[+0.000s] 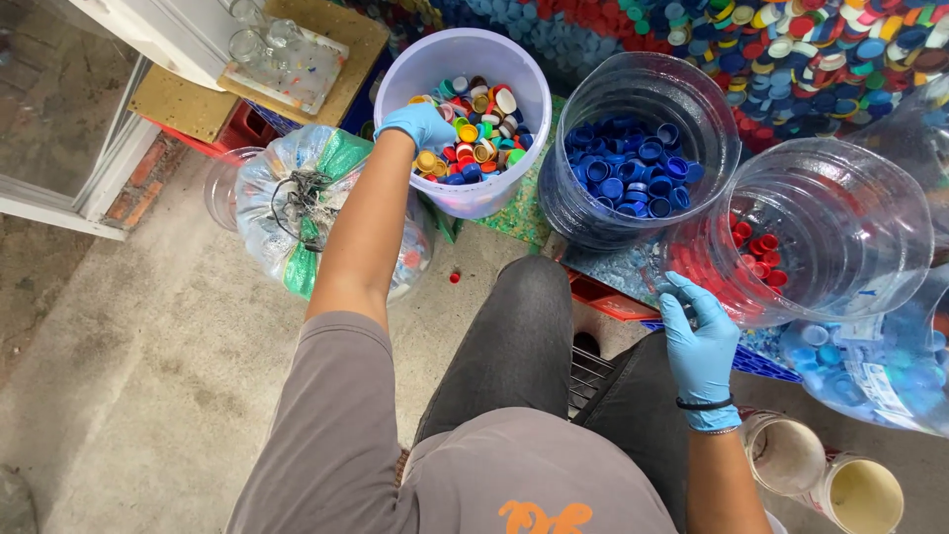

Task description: The person sorts mixed plastic bottle caps from a white bucket into separate clear containers by color. They pick up caps by hand and place blue caps into one container and red caps into another, continuing the process for the duration of the video.

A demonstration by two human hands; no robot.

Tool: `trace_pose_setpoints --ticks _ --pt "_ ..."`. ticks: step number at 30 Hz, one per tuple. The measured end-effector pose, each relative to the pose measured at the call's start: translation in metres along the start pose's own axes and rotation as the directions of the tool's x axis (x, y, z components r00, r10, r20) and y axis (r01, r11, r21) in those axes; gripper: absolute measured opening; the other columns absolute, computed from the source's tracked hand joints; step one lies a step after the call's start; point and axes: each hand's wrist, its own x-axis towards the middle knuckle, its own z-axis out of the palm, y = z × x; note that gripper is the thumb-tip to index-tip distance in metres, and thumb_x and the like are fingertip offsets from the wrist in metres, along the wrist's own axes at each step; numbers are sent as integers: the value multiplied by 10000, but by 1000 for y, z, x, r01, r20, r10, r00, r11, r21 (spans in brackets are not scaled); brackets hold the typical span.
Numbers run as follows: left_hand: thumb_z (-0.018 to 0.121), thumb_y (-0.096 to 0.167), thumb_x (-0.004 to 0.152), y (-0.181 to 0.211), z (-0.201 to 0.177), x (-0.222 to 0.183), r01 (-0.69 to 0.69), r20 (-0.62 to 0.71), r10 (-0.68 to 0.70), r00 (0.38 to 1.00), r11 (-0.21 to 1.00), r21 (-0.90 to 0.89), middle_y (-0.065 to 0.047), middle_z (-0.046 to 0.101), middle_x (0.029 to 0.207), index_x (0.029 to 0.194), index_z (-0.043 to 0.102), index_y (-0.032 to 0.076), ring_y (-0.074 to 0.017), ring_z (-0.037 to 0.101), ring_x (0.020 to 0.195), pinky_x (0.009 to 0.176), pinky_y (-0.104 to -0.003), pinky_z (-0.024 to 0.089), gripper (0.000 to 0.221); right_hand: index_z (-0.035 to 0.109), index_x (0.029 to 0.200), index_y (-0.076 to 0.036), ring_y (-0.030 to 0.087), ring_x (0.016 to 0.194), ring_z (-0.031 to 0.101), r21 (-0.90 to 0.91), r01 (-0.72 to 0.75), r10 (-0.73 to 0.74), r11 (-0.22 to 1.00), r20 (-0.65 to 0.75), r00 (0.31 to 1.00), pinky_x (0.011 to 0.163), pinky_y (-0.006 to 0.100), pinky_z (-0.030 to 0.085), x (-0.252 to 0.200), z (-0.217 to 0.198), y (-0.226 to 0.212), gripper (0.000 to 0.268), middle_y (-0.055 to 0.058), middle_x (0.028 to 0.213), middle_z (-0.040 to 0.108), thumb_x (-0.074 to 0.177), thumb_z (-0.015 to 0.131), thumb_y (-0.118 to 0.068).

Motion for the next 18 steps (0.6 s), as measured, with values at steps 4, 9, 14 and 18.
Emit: trace_pose_setpoints --ticks 4,9,14,18 --pt "625 269 861 -2 10 9 -31 -301 42 953 999 42 -160 740 1187 1161 771 193 -396 681 1161 981 -537 544 342 737 1294 -38 308 937 649 -9 11 -11 1000 -4 1000 890 452 530 1 -1 -1 277 203 1106 720 1019 725 -12" --pt "682 114 913 22 12 -7 -196 -288 251 924 958 207 -144 667 1339 1342 701 242 -386 650 1227 1064 -510 513 448 746 1286 -57 263 907 643 -2 28 -28 1000 -10 1000 878 427 533 2 1 0 289 174 1073 727 1000 745 -20" --pt "725 218 821 28 20 10 -125 -160 202 966 911 393 -47 657 1317 1290 729 329 -359 628 1223 1015 -534 517 482 757 1263 -59 269 917 666 -39 59 -59 998 -10 998 865 411 537 0 0 1 293 165 1049 739 972 767 -26" --pt "691 245 792 17 30 29 -109 -140 161 977 942 319 -6 711 1278 1204 768 330 -332 653 1211 1014 -508 524 428 747 1269 -43 299 927 661 -15 17 -17 1000 0 1000 893 459 540 -1 2 0 265 193 1084 729 1005 738 -25"
